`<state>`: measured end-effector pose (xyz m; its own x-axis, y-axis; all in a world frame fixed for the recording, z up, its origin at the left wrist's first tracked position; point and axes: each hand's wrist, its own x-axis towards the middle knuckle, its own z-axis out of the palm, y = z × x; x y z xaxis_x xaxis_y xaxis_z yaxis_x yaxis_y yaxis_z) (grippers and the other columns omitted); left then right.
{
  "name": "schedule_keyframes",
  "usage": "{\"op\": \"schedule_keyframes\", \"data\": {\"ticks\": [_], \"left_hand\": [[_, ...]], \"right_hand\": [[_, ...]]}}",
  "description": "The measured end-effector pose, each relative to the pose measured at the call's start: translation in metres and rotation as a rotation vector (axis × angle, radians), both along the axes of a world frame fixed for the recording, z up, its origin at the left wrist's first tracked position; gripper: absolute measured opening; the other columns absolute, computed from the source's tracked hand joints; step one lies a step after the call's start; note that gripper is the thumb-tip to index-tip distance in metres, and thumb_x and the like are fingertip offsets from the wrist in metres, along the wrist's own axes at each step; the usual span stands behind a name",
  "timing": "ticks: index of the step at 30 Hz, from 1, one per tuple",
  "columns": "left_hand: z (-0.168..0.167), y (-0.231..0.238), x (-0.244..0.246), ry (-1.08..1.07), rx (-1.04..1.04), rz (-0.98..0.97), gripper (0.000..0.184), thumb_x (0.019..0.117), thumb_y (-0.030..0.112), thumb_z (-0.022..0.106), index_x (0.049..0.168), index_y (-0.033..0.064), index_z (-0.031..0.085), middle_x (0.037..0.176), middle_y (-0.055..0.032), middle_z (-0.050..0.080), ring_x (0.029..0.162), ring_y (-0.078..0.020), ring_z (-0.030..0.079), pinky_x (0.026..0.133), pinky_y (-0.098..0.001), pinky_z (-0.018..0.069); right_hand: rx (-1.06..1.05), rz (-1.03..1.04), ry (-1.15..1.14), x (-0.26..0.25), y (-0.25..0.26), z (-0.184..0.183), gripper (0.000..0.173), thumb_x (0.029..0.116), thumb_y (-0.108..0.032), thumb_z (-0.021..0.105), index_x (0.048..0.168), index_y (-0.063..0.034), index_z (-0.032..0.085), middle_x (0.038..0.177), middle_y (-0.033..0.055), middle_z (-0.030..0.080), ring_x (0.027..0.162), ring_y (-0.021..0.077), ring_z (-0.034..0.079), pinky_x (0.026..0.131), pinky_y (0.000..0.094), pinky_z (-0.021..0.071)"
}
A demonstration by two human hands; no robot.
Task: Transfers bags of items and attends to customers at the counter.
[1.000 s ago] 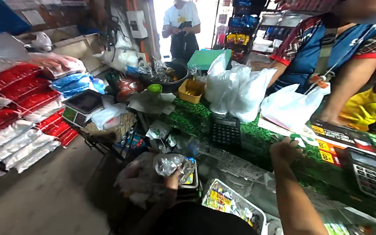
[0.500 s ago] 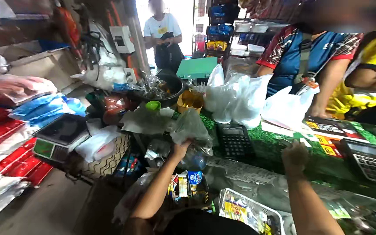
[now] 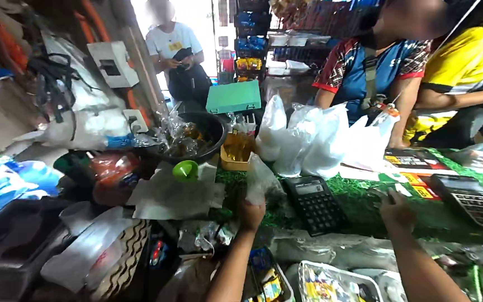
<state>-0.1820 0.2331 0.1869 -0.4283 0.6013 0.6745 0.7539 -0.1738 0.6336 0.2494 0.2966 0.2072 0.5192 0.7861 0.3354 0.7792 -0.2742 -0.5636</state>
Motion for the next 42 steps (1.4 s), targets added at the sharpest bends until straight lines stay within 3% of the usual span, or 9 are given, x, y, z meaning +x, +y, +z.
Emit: {"op": "schedule_keyframes", "data": {"ticks": [4,11,16,21,26,32,37,42], "left_hand": [[-0.002,-0.004,0.0,-0.023,0.06,-0.037,0.042,0.0789,0.027,0.08,0.103,-0.0068,0.072,0.099,-0.019,0.075,0.093,-0.0272,0.075,0.086,-0.0411,0.0613],[0.002,-0.006,0.002,0.0,0.026,-0.043,0.037,0.0834,0.024,0.077,0.107,-0.0048,0.073,0.103,-0.0188,0.075,0.097,-0.0273,0.075,0.089,-0.0427,0.0606],[-0.003,-0.005,0.005,0.047,0.04,0.004,0.037,0.084,0.024,0.076,0.108,-0.0032,0.073,0.109,-0.0191,0.074,0.107,-0.0286,0.071,0.098,-0.0423,0.0566],[0.003,-0.005,0.012,0.014,-0.063,0.088,0.043,0.0892,0.027,0.074,0.114,-0.008,0.07,0.113,-0.0251,0.072,0.109,-0.035,0.071,0.099,-0.0481,0.0558],[0.006,-0.004,0.013,0.013,-0.113,0.122,0.043,0.094,0.03,0.07,0.116,-0.007,0.07,0.113,-0.0245,0.072,0.109,-0.0349,0.071,0.099,-0.0507,0.0551],[0.001,0.003,0.01,0.005,-0.044,0.115,0.04,0.0955,0.027,0.068,0.114,-0.0076,0.069,0.107,-0.0229,0.073,0.101,-0.0313,0.073,0.094,-0.0491,0.0578],[0.004,0.003,0.011,0.038,-0.11,0.142,0.038,0.0985,0.028,0.065,0.112,-0.0067,0.071,0.108,-0.0242,0.073,0.105,-0.0352,0.072,0.096,-0.0525,0.0563],[0.006,0.001,0.013,0.004,-0.143,0.184,0.047,0.0975,0.032,0.067,0.118,-0.01,0.067,0.112,-0.0274,0.071,0.107,-0.0383,0.071,0.097,-0.0549,0.0546]], "right_hand": [[0.003,-0.011,-0.023,0.0,0.0,0.003,0.043,0.1067,-0.028,0.055,0.14,-0.0021,0.062,0.15,0.0229,0.054,0.143,0.0381,0.048,0.12,0.0558,0.0353],[-0.026,0.031,-0.002,0.002,-0.004,0.007,0.043,0.1073,-0.027,0.054,0.139,0.0016,0.061,0.148,0.0253,0.055,0.142,0.0387,0.049,0.119,0.0556,0.0361],[0.023,0.043,0.003,0.007,-0.008,0.0,0.043,0.1064,-0.029,0.055,0.138,-0.0005,0.063,0.147,0.0233,0.057,0.141,0.0382,0.051,0.118,0.0553,0.0371],[0.147,0.074,0.004,0.012,-0.015,-0.008,0.043,0.106,-0.03,0.055,0.137,-0.0017,0.064,0.146,0.0218,0.058,0.14,0.0368,0.053,0.118,0.0541,0.0387],[0.21,0.032,0.038,0.011,-0.015,-0.01,0.045,0.1047,-0.037,0.057,0.135,-0.0041,0.067,0.143,0.0183,0.062,0.137,0.0346,0.056,0.116,0.0529,0.0417],[0.2,0.032,0.025,0.013,-0.014,-0.009,0.045,0.1041,-0.038,0.058,0.133,-0.0051,0.068,0.141,0.0181,0.063,0.135,0.0354,0.058,0.114,0.0534,0.0425],[0.128,0.046,0.059,0.015,-0.016,-0.006,0.046,0.1046,-0.04,0.055,0.134,-0.0065,0.067,0.146,0.0175,0.059,0.138,0.0372,0.054,0.116,0.0554,0.0402],[0.113,0.057,0.087,0.011,-0.017,-0.002,0.044,0.105,-0.036,0.055,0.135,-0.0058,0.066,0.147,0.0182,0.058,0.138,0.0361,0.054,0.116,0.0539,0.0404]]}}
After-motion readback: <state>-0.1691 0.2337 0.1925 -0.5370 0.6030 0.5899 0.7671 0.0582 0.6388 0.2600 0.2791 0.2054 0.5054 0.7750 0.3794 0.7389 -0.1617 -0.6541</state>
